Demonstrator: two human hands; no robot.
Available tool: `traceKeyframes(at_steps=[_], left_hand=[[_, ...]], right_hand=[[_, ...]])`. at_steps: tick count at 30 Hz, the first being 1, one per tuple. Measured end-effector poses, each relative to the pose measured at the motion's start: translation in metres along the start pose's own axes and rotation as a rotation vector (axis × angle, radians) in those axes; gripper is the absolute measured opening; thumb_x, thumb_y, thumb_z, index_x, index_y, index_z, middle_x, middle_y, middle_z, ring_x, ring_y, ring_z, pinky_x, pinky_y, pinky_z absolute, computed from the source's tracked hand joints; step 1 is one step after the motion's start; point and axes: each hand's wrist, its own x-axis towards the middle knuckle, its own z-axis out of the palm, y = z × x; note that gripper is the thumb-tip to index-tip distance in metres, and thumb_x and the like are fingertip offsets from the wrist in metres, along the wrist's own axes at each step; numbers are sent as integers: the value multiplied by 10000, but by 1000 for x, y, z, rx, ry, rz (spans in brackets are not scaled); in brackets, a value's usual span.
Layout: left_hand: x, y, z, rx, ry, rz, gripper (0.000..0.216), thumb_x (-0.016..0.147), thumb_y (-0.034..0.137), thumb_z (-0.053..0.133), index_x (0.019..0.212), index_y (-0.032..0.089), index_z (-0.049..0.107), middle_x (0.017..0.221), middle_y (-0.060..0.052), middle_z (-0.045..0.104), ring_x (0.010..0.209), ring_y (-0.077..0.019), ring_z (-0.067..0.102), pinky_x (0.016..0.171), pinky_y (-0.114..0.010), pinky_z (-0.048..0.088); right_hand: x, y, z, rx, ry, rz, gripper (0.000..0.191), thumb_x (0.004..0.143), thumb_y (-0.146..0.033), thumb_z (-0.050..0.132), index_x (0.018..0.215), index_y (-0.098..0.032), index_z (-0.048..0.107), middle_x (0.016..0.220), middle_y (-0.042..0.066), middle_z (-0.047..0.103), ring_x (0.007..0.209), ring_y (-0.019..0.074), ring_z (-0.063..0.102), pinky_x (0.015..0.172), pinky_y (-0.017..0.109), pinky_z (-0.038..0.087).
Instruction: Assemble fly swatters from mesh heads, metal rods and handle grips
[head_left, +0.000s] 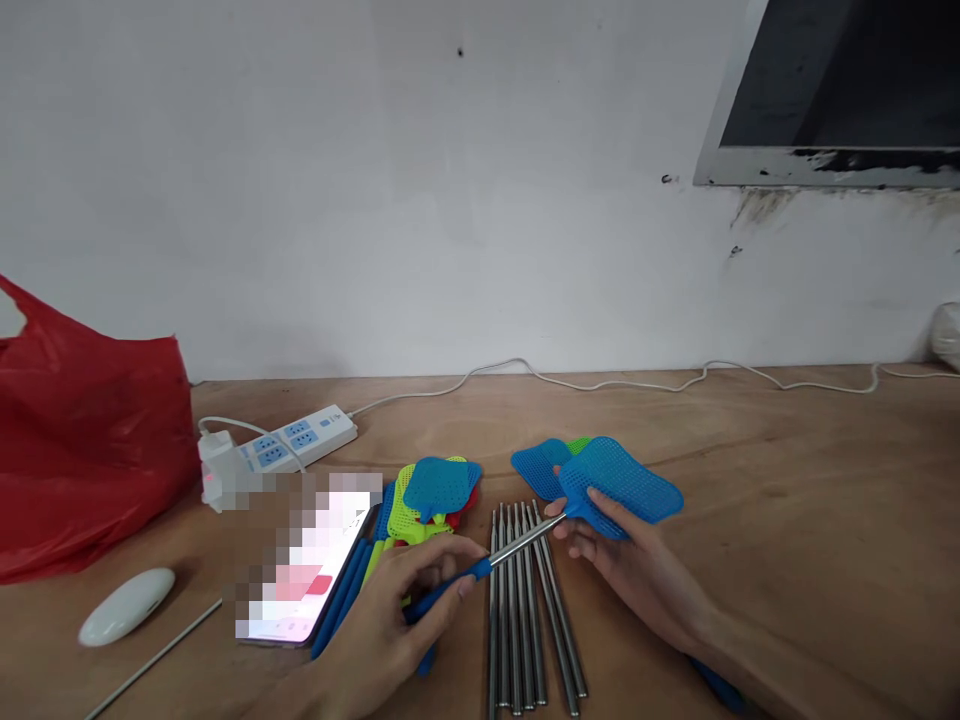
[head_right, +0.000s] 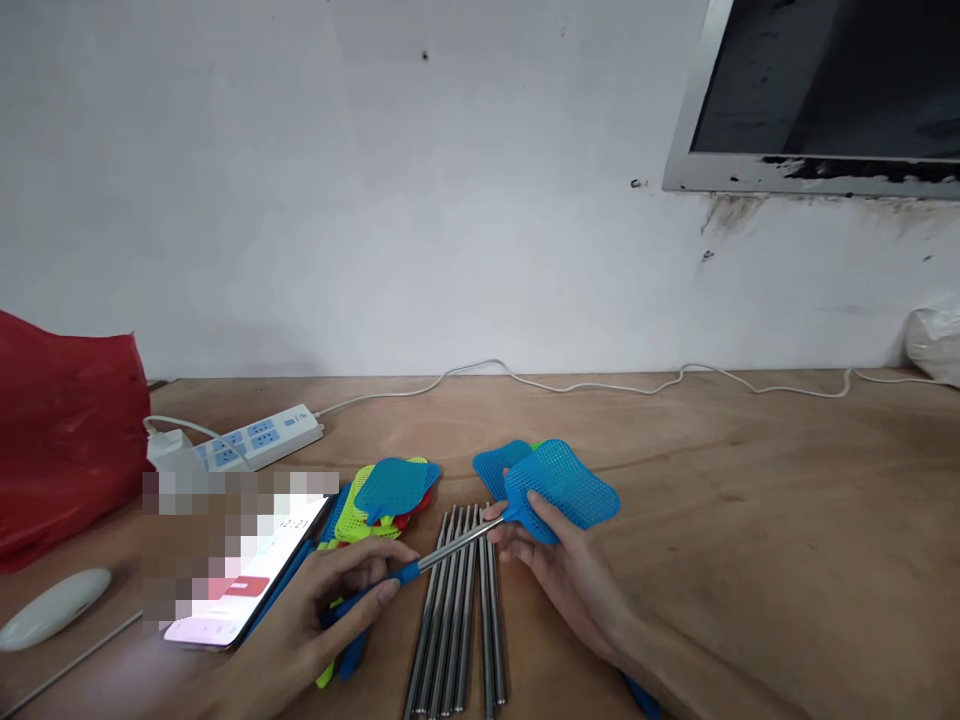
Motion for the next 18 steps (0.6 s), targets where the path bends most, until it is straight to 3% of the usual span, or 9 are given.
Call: traceKeyframes(at_steps=[5,12,18], left_hand=[[-2,-6,4,26,66,17,248,929,429,598,1073,281,736,703,6,588,680,-167,576,664,-276,462],[-1,-7,6,22,45,36,257,935,425,590,1083,269,730,670,12,577,635,-156,539,605,-255,432],[-2,-6,8,-3,57,65,264,938,413,585,1064,240,740,622,31,505,578,-134,476,555,-242,387]], right_hand=[[-5,2,4,-16,1,-28,320,830,-432,745,1088,-242,737,943,53,755,818,186,653,734,317,488],[-6,7,1,-30,-56,-16,377,869,-426,708,1207,-261,689,1008,57,740,874,194,667,777,341,483],[-9,9,3,-42,-62,-23,552,855,-437,723,1367,-301,565,1003,55,735,844,208,670,748,354,480]])
